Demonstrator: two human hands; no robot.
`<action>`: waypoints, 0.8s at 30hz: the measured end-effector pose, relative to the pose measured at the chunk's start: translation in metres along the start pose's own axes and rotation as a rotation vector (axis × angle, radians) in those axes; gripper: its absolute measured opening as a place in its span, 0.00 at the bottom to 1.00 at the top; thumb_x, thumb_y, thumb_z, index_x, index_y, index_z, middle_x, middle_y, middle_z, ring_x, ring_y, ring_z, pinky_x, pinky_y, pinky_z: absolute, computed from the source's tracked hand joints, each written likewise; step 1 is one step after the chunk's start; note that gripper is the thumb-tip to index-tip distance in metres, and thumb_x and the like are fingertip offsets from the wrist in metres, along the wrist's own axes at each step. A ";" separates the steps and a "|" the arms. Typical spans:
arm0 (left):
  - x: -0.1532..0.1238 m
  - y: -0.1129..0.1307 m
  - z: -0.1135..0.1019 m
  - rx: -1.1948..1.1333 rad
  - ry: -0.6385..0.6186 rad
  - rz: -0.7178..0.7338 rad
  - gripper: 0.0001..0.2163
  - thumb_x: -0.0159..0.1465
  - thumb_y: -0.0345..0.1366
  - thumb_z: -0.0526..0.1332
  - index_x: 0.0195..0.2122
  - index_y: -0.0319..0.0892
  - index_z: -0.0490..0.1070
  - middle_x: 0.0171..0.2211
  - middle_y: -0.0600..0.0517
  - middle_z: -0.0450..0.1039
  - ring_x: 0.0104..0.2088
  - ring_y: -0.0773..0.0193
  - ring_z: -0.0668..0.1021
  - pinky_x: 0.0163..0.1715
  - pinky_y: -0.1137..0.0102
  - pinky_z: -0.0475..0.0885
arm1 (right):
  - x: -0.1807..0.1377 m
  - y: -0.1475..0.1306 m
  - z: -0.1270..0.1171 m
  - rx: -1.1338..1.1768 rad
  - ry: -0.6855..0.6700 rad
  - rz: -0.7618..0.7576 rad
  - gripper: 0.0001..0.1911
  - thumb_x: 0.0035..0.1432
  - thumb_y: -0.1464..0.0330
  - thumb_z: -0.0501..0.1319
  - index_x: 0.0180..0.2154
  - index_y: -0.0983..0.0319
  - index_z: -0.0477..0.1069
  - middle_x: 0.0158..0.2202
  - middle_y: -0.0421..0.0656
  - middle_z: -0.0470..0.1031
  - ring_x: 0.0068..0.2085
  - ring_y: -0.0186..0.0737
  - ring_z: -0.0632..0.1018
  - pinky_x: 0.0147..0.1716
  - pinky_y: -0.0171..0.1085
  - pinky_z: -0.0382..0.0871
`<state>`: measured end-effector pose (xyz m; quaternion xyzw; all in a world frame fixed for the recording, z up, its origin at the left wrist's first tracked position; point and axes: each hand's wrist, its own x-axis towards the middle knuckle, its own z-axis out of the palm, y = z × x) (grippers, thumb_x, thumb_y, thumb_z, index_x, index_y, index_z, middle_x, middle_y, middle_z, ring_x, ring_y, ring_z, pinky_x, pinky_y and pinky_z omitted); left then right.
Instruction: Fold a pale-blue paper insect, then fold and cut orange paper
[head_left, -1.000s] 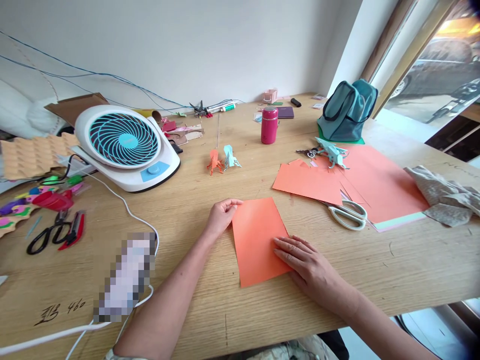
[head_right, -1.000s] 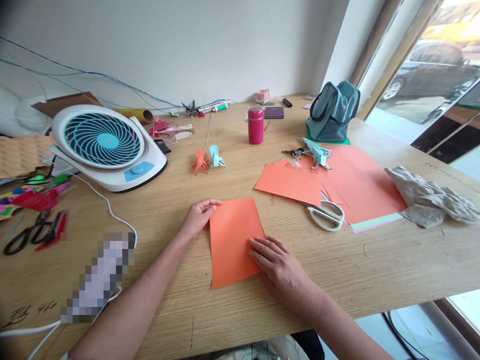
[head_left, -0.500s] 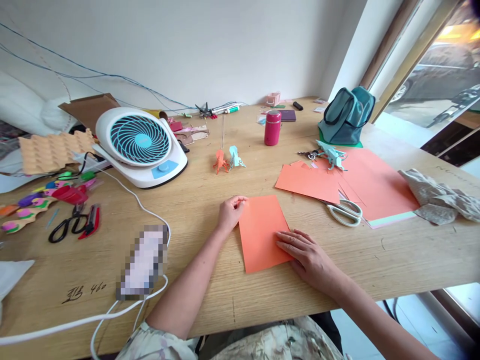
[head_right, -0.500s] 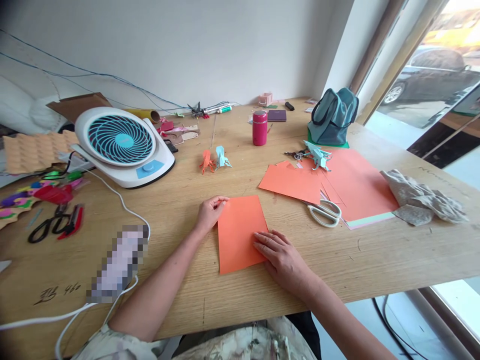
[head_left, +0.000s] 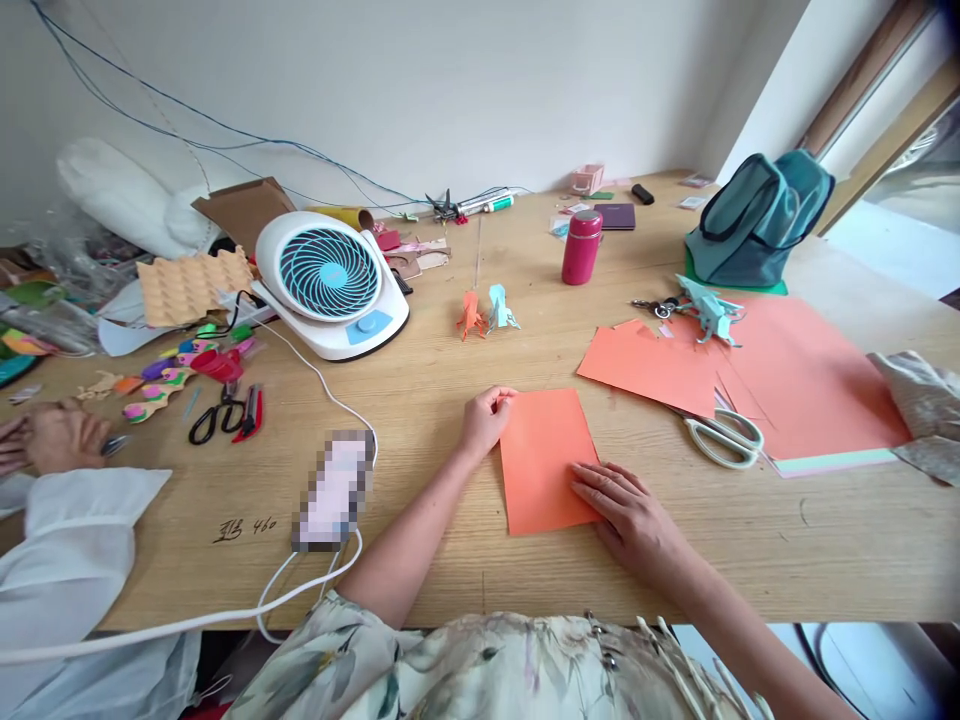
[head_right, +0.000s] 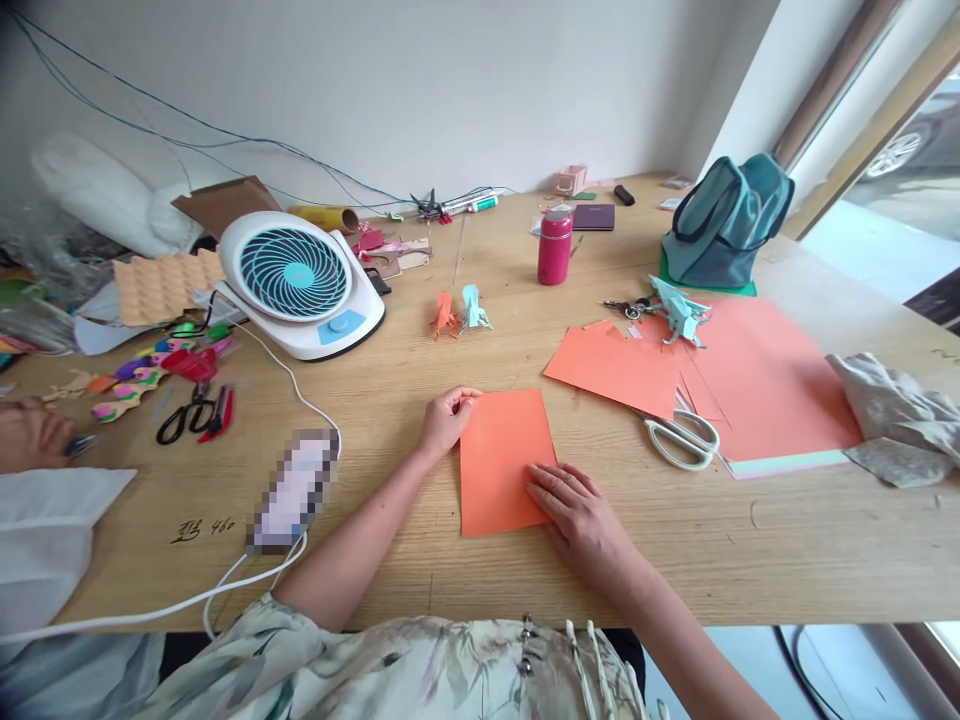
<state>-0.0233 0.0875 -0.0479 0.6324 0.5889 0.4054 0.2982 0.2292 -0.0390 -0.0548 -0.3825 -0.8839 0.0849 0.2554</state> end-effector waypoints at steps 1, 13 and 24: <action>0.000 0.001 0.000 0.001 0.001 -0.002 0.11 0.62 0.29 0.56 0.38 0.41 0.79 0.22 0.57 0.71 0.21 0.69 0.65 0.25 0.74 0.61 | 0.000 0.000 0.000 -0.003 -0.005 -0.002 0.23 0.63 0.76 0.54 0.58 0.61 0.70 0.61 0.51 0.72 0.60 0.50 0.73 0.59 0.57 0.68; 0.001 -0.006 0.002 0.029 0.031 -0.010 0.11 0.62 0.30 0.56 0.38 0.40 0.78 0.22 0.57 0.67 0.22 0.69 0.64 0.25 0.74 0.60 | 0.002 0.001 -0.001 -0.035 0.005 -0.048 0.21 0.62 0.77 0.53 0.55 0.63 0.72 0.60 0.52 0.73 0.59 0.51 0.74 0.57 0.55 0.69; -0.003 -0.003 0.002 0.099 0.090 0.025 0.10 0.63 0.29 0.55 0.40 0.40 0.74 0.21 0.59 0.64 0.20 0.70 0.64 0.23 0.75 0.60 | 0.002 0.000 0.001 -0.042 0.016 -0.062 0.21 0.61 0.77 0.53 0.54 0.65 0.72 0.59 0.52 0.74 0.58 0.49 0.73 0.57 0.53 0.67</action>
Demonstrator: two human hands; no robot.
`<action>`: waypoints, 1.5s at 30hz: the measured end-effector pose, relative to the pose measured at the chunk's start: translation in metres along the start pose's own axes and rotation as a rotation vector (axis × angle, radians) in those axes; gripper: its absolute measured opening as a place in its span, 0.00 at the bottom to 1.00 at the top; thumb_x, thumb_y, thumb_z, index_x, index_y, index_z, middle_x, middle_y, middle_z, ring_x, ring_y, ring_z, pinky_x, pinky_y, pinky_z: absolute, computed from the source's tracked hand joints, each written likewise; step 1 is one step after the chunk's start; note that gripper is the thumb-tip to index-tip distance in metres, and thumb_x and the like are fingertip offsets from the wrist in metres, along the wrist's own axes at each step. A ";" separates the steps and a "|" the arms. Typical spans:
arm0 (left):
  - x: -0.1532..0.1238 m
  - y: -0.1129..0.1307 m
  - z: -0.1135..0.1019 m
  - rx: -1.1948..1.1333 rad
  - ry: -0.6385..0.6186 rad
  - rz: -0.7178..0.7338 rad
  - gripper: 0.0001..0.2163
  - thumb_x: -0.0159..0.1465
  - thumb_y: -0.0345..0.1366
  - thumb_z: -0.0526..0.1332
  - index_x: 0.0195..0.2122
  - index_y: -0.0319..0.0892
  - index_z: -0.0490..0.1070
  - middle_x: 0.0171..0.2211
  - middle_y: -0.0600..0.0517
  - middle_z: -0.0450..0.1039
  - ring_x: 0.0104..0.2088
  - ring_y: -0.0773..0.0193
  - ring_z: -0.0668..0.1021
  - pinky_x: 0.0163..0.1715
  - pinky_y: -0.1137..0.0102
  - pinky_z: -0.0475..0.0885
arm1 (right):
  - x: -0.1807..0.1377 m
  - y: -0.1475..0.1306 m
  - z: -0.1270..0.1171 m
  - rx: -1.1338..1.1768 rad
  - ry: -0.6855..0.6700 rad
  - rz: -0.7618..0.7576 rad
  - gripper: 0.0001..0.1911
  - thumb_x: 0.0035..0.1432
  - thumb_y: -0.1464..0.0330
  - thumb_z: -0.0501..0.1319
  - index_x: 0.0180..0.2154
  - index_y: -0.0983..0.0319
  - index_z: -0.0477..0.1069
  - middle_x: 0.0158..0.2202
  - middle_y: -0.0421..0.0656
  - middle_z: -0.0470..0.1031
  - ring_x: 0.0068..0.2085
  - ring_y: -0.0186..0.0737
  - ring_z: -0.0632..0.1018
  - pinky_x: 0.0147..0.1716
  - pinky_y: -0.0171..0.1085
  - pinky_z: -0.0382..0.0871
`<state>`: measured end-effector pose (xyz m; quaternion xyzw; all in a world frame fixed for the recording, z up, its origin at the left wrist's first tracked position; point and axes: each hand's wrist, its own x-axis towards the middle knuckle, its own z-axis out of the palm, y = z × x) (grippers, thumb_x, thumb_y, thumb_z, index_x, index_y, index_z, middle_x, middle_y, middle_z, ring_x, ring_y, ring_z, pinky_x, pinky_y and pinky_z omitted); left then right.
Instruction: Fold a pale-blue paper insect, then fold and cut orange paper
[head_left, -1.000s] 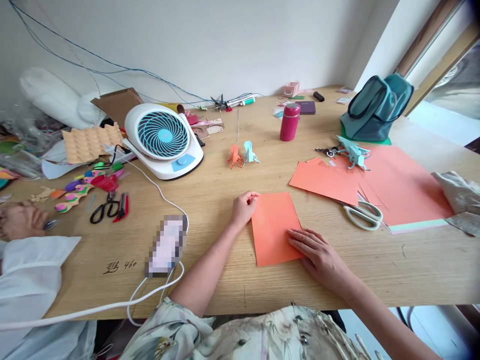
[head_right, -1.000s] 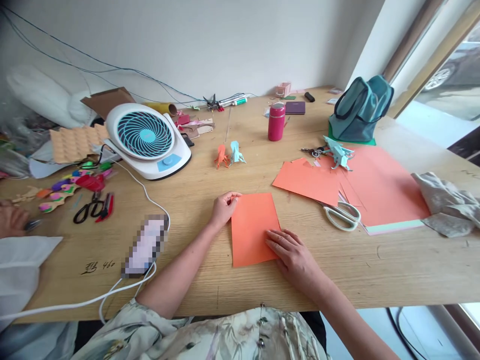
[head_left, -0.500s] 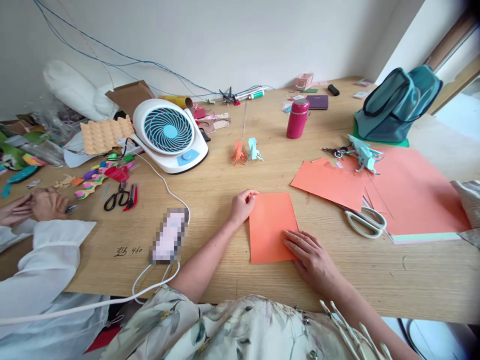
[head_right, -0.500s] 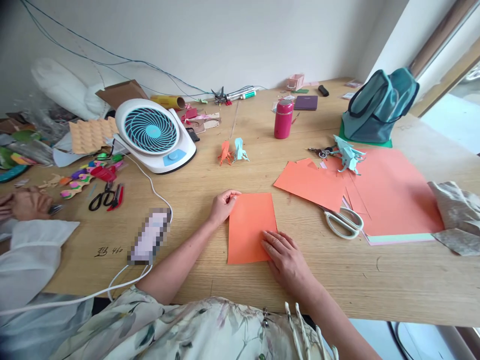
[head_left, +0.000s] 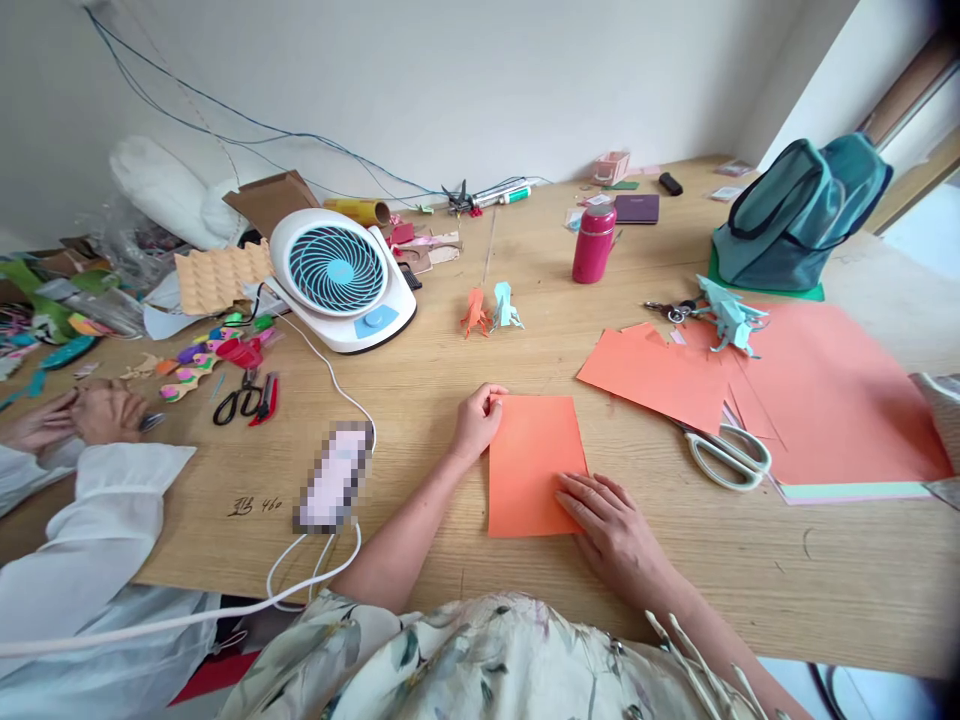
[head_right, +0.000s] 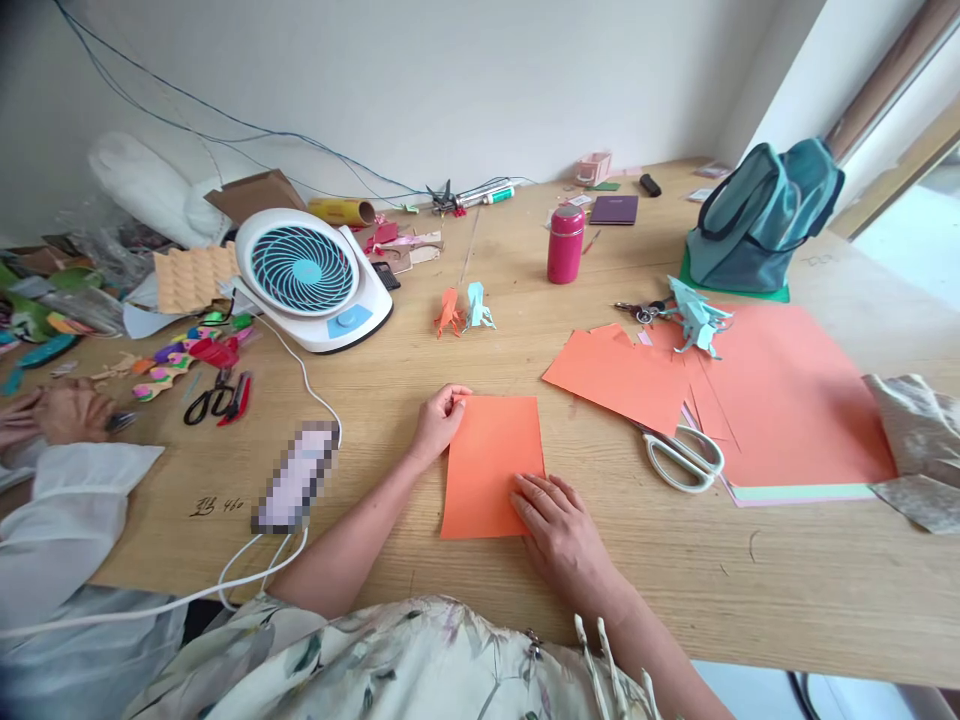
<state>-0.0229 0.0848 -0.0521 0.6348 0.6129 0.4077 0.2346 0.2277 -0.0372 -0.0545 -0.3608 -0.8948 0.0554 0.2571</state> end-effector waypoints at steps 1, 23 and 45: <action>-0.001 0.000 0.000 0.011 0.005 0.011 0.10 0.63 0.29 0.55 0.41 0.41 0.74 0.21 0.59 0.64 0.20 0.70 0.64 0.23 0.75 0.60 | 0.000 0.000 0.000 -0.001 0.005 0.000 0.21 0.61 0.78 0.53 0.54 0.66 0.72 0.58 0.52 0.74 0.58 0.49 0.73 0.56 0.53 0.67; -0.040 0.002 -0.022 0.204 0.013 0.248 0.15 0.64 0.23 0.54 0.49 0.43 0.70 0.48 0.46 0.67 0.47 0.60 0.75 0.45 0.66 0.76 | 0.024 0.000 -0.001 -0.027 -0.044 0.091 0.20 0.60 0.79 0.56 0.53 0.65 0.72 0.57 0.50 0.75 0.55 0.49 0.74 0.55 0.48 0.66; -0.131 -0.029 -0.158 0.856 0.508 -0.298 0.29 0.66 0.30 0.53 0.69 0.40 0.50 0.57 0.43 0.74 0.61 0.43 0.67 0.59 0.45 0.55 | 0.047 0.034 0.014 -0.037 -0.061 0.050 0.23 0.59 0.81 0.53 0.55 0.67 0.71 0.57 0.55 0.73 0.54 0.51 0.73 0.53 0.49 0.68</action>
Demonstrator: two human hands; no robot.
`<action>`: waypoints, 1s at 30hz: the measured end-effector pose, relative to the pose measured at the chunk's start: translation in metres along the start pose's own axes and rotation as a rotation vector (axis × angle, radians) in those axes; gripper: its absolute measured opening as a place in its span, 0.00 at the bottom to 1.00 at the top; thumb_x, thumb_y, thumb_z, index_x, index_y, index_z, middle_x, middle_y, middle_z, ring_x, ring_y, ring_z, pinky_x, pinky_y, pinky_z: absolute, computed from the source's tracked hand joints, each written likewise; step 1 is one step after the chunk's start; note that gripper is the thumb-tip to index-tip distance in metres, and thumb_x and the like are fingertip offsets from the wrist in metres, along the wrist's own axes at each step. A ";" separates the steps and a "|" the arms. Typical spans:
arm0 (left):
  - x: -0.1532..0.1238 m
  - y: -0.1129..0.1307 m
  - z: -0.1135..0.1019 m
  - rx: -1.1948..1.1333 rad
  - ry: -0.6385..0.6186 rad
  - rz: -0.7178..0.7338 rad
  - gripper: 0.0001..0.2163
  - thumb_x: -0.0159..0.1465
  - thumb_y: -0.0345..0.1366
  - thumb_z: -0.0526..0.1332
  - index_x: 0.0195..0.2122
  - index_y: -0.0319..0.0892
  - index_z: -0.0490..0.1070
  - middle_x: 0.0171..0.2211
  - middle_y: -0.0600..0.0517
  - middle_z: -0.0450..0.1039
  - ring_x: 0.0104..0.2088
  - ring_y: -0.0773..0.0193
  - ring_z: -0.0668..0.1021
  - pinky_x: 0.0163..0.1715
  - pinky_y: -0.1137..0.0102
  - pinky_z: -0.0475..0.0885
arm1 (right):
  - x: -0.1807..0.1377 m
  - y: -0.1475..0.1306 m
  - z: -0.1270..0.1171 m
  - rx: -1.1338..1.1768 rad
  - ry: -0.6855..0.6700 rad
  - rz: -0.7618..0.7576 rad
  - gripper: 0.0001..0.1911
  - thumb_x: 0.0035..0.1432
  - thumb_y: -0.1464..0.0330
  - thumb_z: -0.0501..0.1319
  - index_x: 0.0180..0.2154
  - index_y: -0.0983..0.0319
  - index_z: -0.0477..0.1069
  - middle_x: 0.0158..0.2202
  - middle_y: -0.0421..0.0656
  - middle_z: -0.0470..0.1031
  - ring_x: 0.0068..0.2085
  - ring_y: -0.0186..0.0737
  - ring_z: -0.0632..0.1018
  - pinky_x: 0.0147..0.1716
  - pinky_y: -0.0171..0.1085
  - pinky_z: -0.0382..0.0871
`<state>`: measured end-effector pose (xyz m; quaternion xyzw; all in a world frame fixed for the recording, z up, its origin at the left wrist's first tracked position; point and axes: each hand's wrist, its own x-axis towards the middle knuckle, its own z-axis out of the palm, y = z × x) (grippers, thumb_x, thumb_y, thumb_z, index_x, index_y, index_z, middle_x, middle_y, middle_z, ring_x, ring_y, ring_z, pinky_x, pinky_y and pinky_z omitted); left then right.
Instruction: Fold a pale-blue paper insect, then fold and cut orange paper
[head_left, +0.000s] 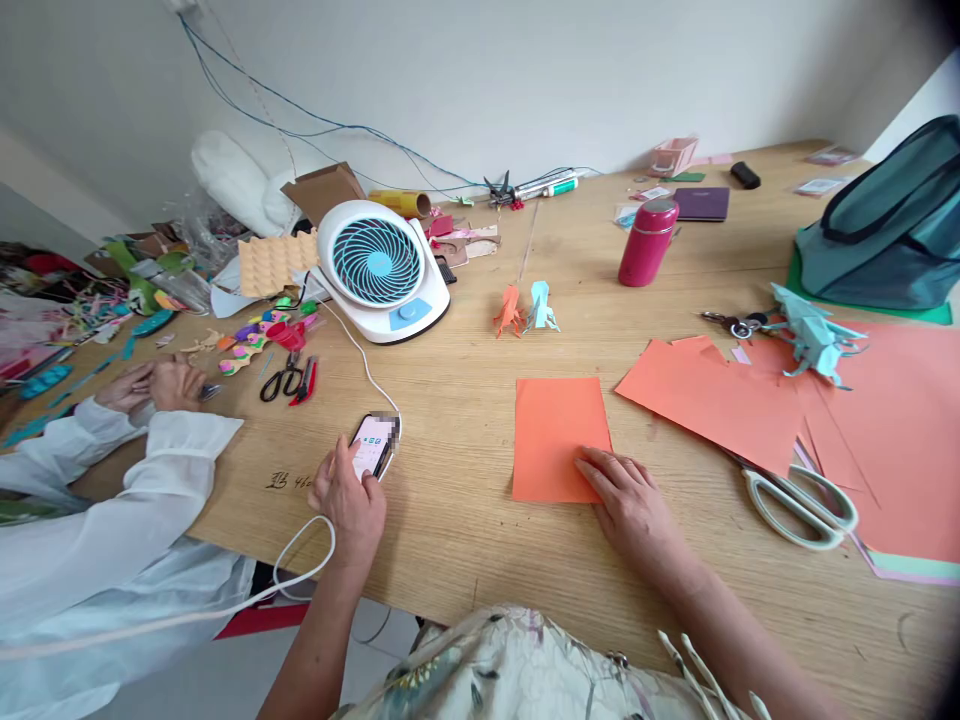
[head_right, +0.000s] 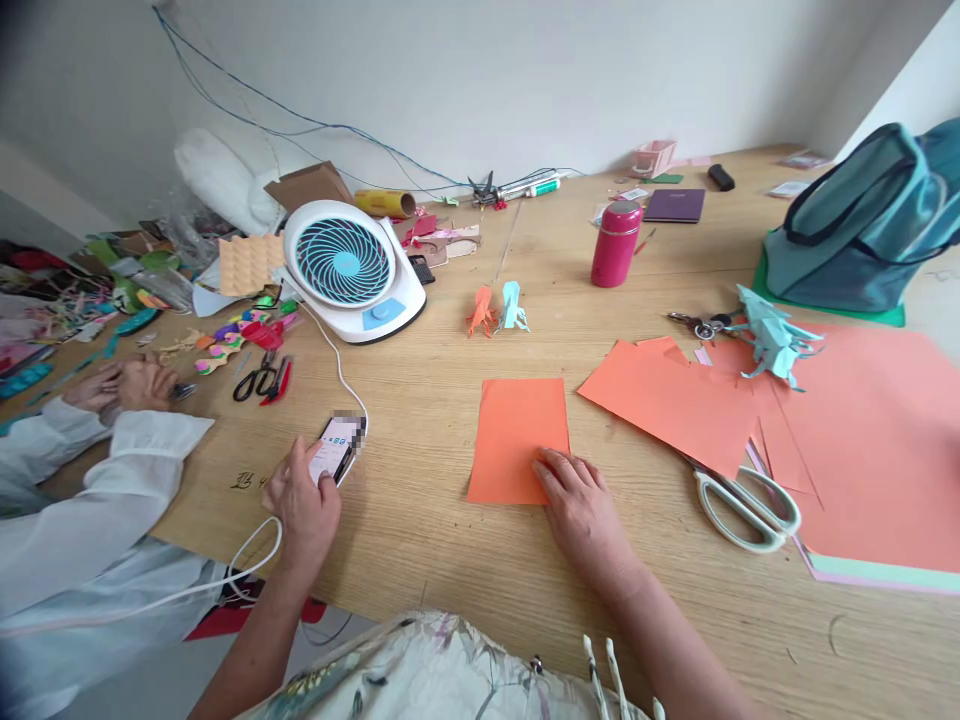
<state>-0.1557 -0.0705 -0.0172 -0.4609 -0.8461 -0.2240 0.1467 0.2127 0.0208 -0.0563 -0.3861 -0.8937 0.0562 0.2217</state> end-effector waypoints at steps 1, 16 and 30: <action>-0.001 0.000 0.002 0.005 -0.010 0.011 0.29 0.67 0.30 0.52 0.69 0.40 0.49 0.57 0.42 0.74 0.61 0.43 0.67 0.60 0.45 0.54 | 0.000 0.000 0.000 -0.003 0.000 -0.002 0.23 0.58 0.81 0.53 0.55 0.68 0.71 0.57 0.55 0.73 0.55 0.51 0.73 0.53 0.50 0.68; -0.003 0.002 0.017 0.109 -0.009 0.118 0.28 0.67 0.28 0.50 0.69 0.37 0.50 0.54 0.40 0.77 0.60 0.44 0.69 0.59 0.46 0.50 | -0.002 0.000 0.002 -0.005 0.018 0.003 0.23 0.59 0.81 0.52 0.55 0.66 0.70 0.58 0.54 0.72 0.55 0.51 0.72 0.54 0.50 0.67; 0.001 0.003 0.016 0.082 -0.030 0.088 0.30 0.66 0.28 0.51 0.70 0.38 0.49 0.54 0.41 0.77 0.60 0.43 0.69 0.59 0.45 0.50 | -0.002 0.001 0.003 0.015 0.027 0.010 0.24 0.58 0.81 0.52 0.54 0.65 0.71 0.57 0.53 0.73 0.55 0.51 0.73 0.54 0.50 0.68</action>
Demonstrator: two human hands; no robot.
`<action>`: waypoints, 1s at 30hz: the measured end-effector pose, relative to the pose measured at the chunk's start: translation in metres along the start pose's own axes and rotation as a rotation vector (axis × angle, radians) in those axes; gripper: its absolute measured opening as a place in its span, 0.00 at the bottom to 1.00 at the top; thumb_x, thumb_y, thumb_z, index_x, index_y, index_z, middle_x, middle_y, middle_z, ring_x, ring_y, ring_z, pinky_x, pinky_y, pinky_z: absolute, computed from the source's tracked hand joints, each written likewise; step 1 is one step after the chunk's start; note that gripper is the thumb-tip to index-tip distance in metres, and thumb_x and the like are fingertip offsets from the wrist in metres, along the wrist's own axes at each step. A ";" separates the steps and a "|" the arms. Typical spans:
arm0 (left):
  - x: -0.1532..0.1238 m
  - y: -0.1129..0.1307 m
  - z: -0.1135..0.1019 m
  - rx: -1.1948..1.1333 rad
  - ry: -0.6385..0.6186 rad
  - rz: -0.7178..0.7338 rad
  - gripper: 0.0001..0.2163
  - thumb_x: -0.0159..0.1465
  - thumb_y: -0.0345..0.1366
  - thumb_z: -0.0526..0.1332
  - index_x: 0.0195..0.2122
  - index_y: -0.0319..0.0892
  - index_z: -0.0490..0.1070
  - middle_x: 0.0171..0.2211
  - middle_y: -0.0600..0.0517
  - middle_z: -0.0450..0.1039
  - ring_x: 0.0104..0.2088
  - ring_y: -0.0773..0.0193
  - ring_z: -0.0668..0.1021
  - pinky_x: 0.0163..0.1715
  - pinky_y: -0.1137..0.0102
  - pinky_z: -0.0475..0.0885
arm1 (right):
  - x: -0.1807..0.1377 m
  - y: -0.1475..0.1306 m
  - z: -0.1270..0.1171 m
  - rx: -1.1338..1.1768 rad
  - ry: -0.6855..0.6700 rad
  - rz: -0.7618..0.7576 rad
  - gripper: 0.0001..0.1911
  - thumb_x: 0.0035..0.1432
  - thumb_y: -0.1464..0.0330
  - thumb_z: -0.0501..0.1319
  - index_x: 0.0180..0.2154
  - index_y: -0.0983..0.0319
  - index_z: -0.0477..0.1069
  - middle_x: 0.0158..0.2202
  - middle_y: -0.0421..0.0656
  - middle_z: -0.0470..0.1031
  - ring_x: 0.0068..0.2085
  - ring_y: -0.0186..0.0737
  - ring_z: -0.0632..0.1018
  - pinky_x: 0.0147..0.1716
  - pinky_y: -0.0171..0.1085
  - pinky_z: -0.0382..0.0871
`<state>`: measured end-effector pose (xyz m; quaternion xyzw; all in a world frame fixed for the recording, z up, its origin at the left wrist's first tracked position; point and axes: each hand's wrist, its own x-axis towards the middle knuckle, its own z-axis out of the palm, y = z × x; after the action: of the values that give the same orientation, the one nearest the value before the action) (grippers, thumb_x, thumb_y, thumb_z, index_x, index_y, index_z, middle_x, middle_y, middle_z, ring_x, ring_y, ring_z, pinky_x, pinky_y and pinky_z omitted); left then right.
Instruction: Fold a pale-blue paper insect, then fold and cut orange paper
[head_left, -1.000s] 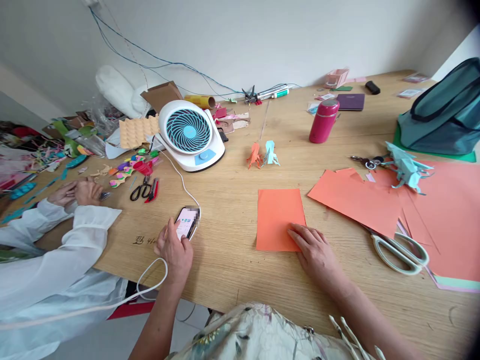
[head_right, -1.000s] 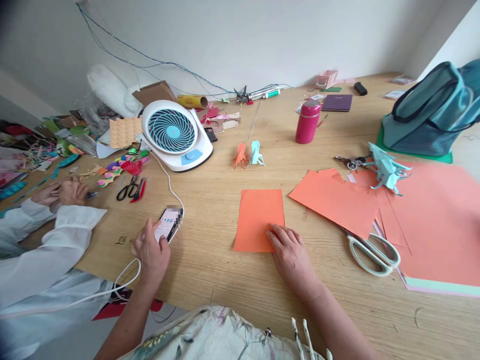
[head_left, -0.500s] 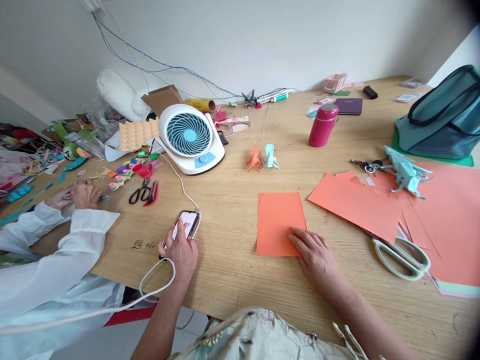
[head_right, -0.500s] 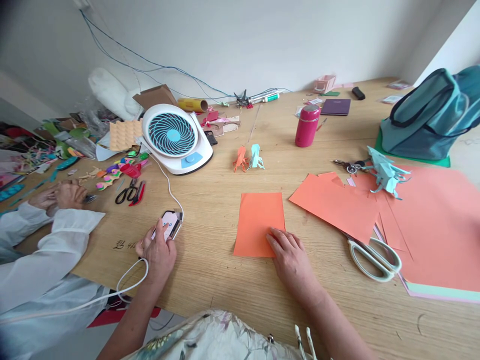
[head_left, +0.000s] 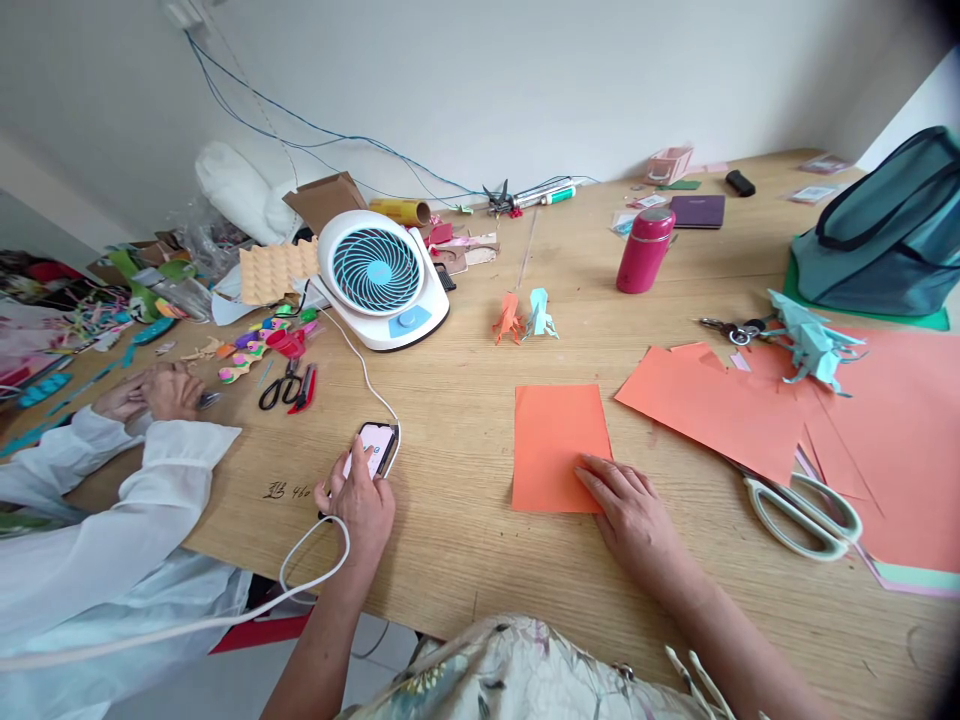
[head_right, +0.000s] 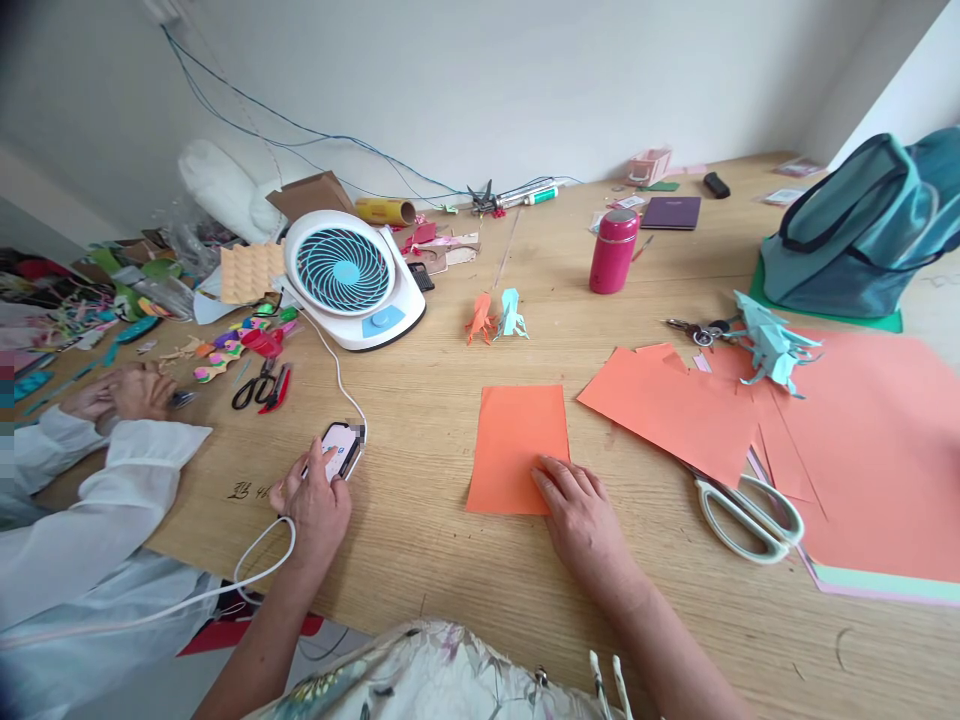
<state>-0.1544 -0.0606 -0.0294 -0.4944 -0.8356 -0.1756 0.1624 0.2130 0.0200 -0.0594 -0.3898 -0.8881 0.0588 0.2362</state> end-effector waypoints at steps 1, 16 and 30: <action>0.000 0.000 0.000 -0.003 0.001 -0.006 0.30 0.65 0.28 0.51 0.70 0.38 0.48 0.54 0.41 0.77 0.60 0.43 0.68 0.59 0.44 0.50 | 0.000 0.000 0.000 -0.002 0.000 -0.002 0.24 0.58 0.81 0.52 0.54 0.65 0.71 0.57 0.53 0.72 0.55 0.51 0.73 0.54 0.50 0.68; -0.009 0.092 0.017 -0.385 -0.263 0.511 0.27 0.64 0.26 0.54 0.65 0.46 0.59 0.59 0.44 0.72 0.63 0.50 0.67 0.62 0.49 0.56 | -0.001 -0.001 -0.004 0.047 0.016 -0.026 0.21 0.61 0.79 0.53 0.53 0.63 0.73 0.57 0.52 0.74 0.55 0.50 0.73 0.53 0.50 0.68; 0.008 0.145 0.021 -1.026 -0.624 0.688 0.32 0.69 0.60 0.42 0.59 0.44 0.70 0.57 0.44 0.74 0.64 0.50 0.68 0.65 0.54 0.54 | -0.008 0.006 -0.004 0.128 0.067 0.130 0.22 0.64 0.76 0.51 0.56 0.63 0.71 0.55 0.49 0.76 0.55 0.47 0.76 0.52 0.48 0.69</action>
<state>-0.0319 0.0200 -0.0254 -0.7730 -0.4505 -0.3367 -0.2935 0.2233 0.0181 -0.0602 -0.4327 -0.8469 0.1175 0.2861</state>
